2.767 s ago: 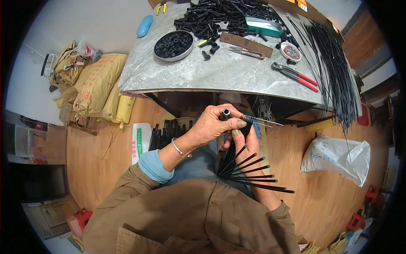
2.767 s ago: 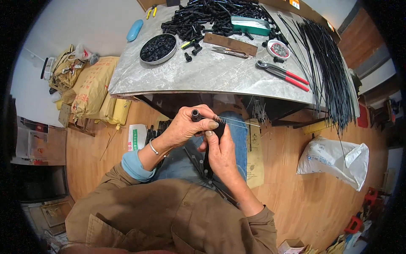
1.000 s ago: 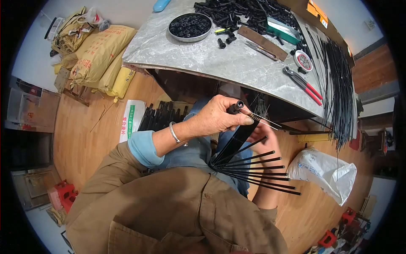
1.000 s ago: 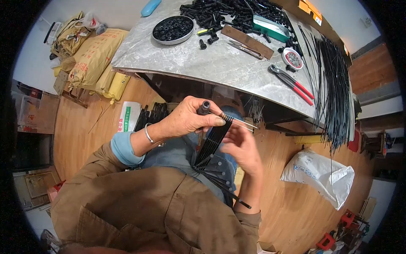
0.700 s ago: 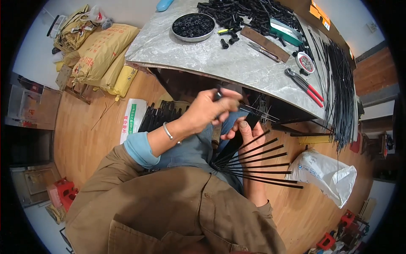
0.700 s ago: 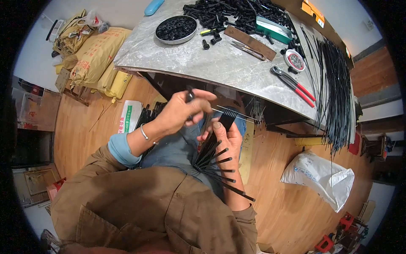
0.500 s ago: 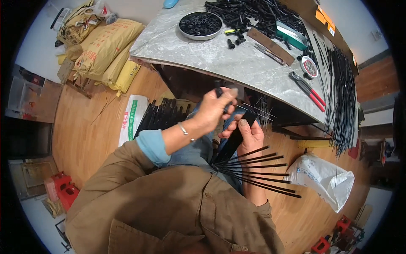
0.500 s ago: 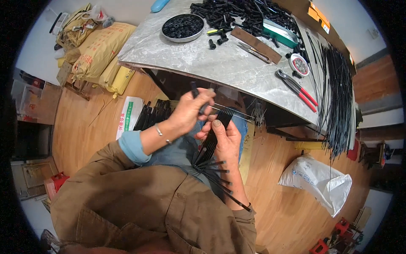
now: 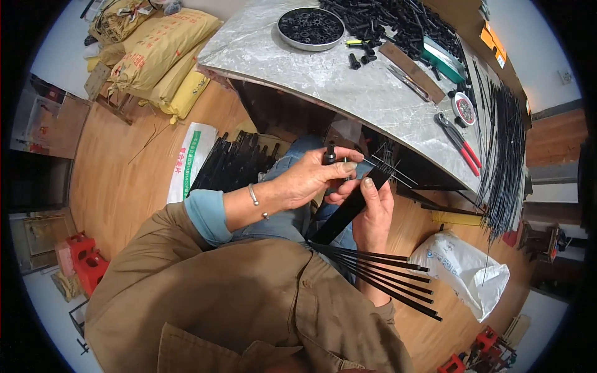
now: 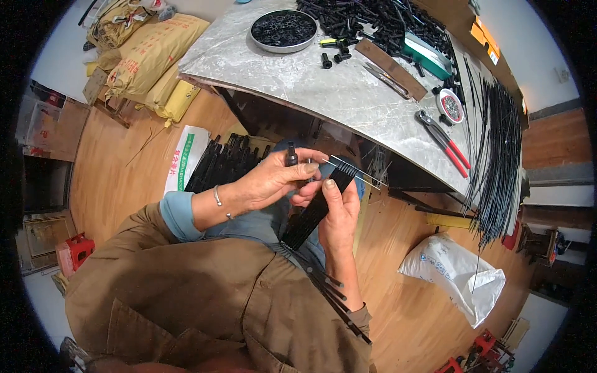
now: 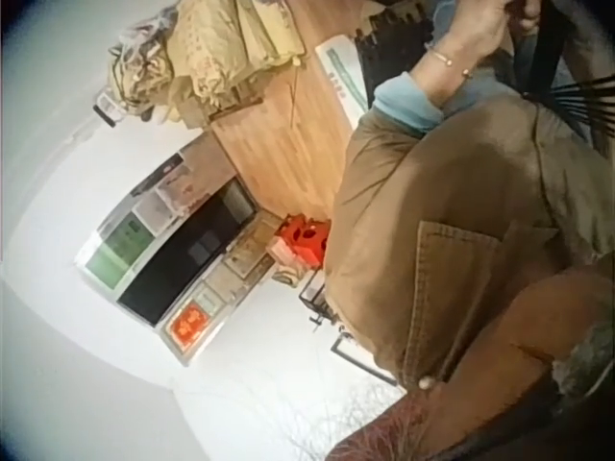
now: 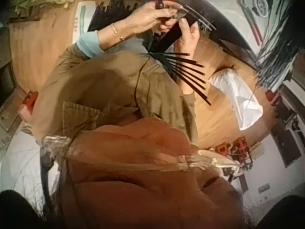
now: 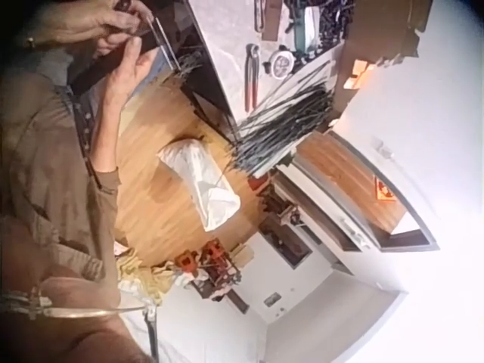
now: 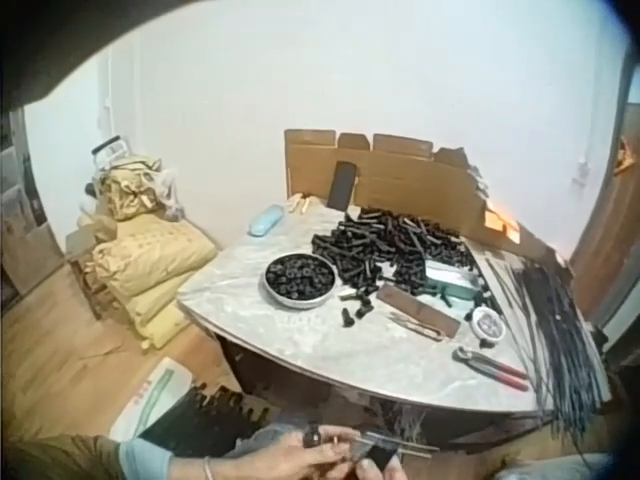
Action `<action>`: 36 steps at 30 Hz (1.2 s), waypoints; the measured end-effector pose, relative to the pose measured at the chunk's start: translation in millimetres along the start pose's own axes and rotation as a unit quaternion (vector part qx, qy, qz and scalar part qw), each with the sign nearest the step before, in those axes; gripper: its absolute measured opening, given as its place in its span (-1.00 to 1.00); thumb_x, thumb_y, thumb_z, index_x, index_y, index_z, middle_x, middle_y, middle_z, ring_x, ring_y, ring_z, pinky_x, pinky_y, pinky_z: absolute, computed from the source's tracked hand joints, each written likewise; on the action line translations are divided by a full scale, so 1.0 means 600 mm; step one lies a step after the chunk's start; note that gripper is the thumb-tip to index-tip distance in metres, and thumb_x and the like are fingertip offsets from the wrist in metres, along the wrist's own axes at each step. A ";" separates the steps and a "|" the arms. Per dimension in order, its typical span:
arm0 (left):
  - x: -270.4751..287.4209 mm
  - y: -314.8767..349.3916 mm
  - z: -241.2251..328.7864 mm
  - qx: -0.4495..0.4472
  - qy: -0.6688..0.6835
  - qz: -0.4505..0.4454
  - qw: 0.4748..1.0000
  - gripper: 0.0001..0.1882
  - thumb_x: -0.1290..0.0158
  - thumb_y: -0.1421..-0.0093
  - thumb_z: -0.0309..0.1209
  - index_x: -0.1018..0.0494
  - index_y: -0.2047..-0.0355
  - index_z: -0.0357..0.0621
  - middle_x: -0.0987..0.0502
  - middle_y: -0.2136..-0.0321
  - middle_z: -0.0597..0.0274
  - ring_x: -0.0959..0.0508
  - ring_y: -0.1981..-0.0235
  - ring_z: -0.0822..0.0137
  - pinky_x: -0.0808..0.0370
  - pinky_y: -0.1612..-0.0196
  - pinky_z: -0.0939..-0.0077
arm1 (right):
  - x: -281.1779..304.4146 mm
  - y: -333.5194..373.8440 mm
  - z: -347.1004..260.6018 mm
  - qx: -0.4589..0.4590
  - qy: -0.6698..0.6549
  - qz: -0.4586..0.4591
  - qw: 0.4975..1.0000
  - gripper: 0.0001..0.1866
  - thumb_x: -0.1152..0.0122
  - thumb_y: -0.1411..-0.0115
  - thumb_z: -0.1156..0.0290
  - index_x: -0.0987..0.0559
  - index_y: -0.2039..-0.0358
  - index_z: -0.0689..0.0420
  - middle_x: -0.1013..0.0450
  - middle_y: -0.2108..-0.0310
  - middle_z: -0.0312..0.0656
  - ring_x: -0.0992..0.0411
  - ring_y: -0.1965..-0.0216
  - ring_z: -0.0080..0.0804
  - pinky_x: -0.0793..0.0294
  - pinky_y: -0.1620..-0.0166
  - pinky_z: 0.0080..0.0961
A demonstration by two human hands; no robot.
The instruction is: Assembling and bundling multiple black wires into a group using a jig and pliers.
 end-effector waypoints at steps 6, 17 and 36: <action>0.008 -0.038 0.053 -0.113 -0.178 0.103 0.972 -0.63 -0.18 -0.17 -0.33 -0.37 0.11 -0.28 -0.53 0.37 0.14 -0.56 0.33 0.33 -0.52 0.32 0.47 | -0.003 -0.001 0.003 -0.029 0.011 -0.004 1.000 -0.70 0.02 -0.31 0.32 -0.31 0.07 0.27 -0.50 0.30 0.09 -0.55 0.37 -0.14 -0.63 0.29 -0.18; 0.004 -0.076 0.061 -0.053 -0.054 0.026 0.997 -0.72 -0.18 -0.16 -0.34 -0.46 0.17 -0.20 -0.52 0.34 0.23 -0.55 0.27 0.36 -0.53 0.27 0.45 | 0.002 -0.010 0.010 -0.048 0.035 0.001 0.998 -0.70 0.07 -0.35 0.25 -0.31 0.10 0.23 -0.50 0.36 0.01 -0.56 0.41 -0.19 -0.63 0.29 -0.14; -0.007 -0.094 0.048 -0.035 -0.043 0.021 0.998 -0.74 -0.17 -0.17 -0.35 -0.46 0.17 -0.18 -0.51 0.35 0.29 -0.53 0.28 0.43 -0.53 0.22 0.46 | 0.000 -0.004 0.002 -0.063 0.010 0.009 0.998 -0.64 -0.09 -0.28 0.24 -0.35 0.11 0.29 -0.50 0.40 -0.05 -0.56 0.39 -0.20 -0.63 0.29 -0.30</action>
Point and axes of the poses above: each hand's wrist, its own y-axis away from the middle knuckle, its own x-axis out of the back of the hand, z = x × y, the point moved 3 cm from there along -y, towards the middle knuckle
